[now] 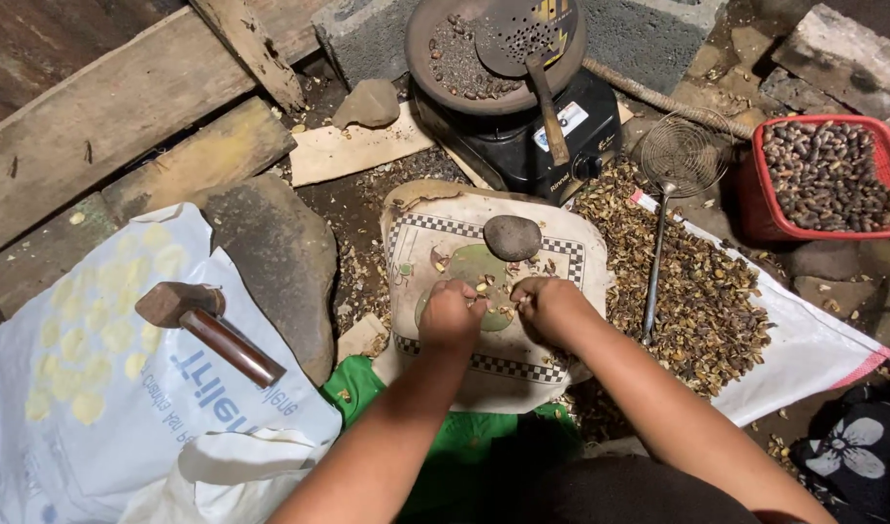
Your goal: Cracking nuts with a stone on a board, flattening them with a hammer on a plastic sheet, and roasting them in a pan over a burner.
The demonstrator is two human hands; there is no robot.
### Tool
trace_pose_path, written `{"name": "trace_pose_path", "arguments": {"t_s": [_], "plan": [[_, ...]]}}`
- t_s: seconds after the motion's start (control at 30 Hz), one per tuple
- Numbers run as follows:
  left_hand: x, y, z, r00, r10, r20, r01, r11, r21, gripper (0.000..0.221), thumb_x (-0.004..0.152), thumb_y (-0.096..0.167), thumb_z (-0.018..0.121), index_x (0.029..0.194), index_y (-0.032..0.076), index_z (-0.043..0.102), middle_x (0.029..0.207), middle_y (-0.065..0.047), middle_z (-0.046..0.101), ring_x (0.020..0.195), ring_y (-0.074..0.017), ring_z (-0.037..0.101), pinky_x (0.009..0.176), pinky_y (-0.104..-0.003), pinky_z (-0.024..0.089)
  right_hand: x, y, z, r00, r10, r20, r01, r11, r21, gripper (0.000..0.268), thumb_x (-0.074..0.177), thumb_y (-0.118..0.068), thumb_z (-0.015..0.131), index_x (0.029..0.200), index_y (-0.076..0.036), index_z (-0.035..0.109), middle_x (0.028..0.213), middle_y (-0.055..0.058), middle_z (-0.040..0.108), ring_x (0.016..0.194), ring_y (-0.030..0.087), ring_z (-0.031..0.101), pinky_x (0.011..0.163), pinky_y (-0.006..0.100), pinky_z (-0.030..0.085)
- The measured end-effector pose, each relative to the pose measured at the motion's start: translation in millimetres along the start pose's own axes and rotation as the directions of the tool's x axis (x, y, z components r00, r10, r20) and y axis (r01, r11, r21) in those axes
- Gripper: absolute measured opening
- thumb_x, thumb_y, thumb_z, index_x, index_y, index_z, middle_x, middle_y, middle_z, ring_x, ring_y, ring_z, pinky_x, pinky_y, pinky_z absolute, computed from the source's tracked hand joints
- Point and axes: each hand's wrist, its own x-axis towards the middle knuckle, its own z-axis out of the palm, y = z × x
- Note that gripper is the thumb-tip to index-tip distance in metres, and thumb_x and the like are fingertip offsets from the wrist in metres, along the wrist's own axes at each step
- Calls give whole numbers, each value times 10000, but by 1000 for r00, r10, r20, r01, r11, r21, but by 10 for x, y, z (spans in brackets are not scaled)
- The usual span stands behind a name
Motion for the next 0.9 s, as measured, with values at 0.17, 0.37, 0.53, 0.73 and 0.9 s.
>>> {"name": "trace_pose_path", "arguments": {"t_s": [0.17, 0.37, 0.53, 0.73, 0.9], "plan": [[25, -220, 82, 995, 92, 24, -92, 996, 8, 272, 685, 182, 883, 883, 83, 725, 981, -141, 676, 914, -340, 657, 808, -455, 525, 130, -196, -62, 994, 112, 6, -111, 967, 228, 295, 890, -288, 776, 942, -21, 662, 870, 220, 745, 811, 353, 725, 786, 450, 581], [41, -521, 71, 983, 158, 92, -130, 959, -253, 150, 763, 101, 781, 907, 75, 751, 877, -96, 663, 757, -220, 659, 722, -332, 558, 252, -288, 170, 862, -475, -178, 485, 875, 15, 91, 874, -39, 590, 926, -20, 662, 957, 232, 668, 846, 417, 672, 756, 486, 542], [61, -584, -60, 976, 214, 52, -192, 943, -273, 222, 799, 68, 712, 1000, 83, 804, 843, -100, 675, 766, -197, 660, 748, -323, 555, 162, -278, 23, 896, -412, -167, 420, 907, 17, 82, 835, -54, 598, 885, -10, 646, 869, 220, 657, 802, 392, 665, 738, 475, 537], [15, -325, -479, 968, -104, 228, 203, 859, -470, 316, 904, 188, 700, 1201, 82, 723, 747, -64, 646, 662, -122, 555, 656, -301, 458, 164, -107, -68, 984, 125, 126, -163, 915, 368, 117, 861, -102, 657, 966, -52, 655, 830, 145, 715, 777, 278, 699, 719, 410, 568], [103, -664, -296, 998, 46, 42, -22, 896, -444, 278, 955, 201, 691, 1186, 54, 738, 849, 31, 741, 738, -33, 645, 696, -209, 517, 164, 162, -19, 988, 139, 68, -152, 951, 269, 144, 912, -181, 703, 1011, -76, 704, 881, 102, 749, 816, 221, 709, 790, 343, 547]]}}
